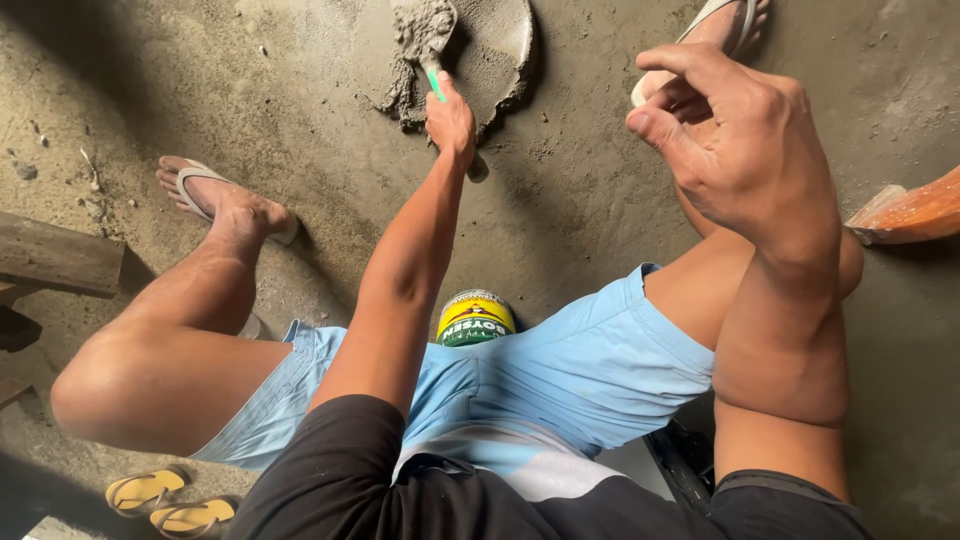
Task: Using a notched trowel and a brush to spread and texture wet mortar on a concrete floor surface.
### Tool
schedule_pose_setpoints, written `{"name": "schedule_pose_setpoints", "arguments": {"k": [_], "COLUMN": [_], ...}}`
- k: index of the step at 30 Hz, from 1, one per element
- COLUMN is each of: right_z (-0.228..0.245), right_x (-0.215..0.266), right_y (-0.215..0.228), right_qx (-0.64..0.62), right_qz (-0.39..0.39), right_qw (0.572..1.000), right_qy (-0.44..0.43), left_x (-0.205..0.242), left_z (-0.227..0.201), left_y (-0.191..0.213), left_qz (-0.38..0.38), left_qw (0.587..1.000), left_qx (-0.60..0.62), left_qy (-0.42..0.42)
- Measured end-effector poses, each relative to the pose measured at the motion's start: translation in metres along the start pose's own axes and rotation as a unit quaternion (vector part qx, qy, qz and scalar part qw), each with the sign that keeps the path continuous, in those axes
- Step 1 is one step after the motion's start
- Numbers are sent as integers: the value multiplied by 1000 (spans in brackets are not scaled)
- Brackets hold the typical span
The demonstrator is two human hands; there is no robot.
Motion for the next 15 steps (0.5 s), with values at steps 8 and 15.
{"name": "schedule_pose_setpoints", "arguments": {"k": [8,15], "right_z": [-2,-1], "right_x": [-4,-5], "right_y": [-3,-5], "right_qx": [-6,-2], "right_qz": [5,5], "right_qw": [1000,1000], "right_qy": [-18,-11], "left_x": [-38,-36], "left_z": [0,19], "left_y": [-22,-26], "left_qz": [27,85], "left_qw": [973,907], "left_qx": [-140,-203], "left_qy": [-182,-358]}}
Point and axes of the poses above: each hand's wrist, its own x-axis away from the middle knuckle, its own y-axis out of the back of the hand, z = x × y, the point moved 4 cm from there along -x, towards the middle knuckle, and after that the axes turned 11 degrees about y, right-handed, at the moved point
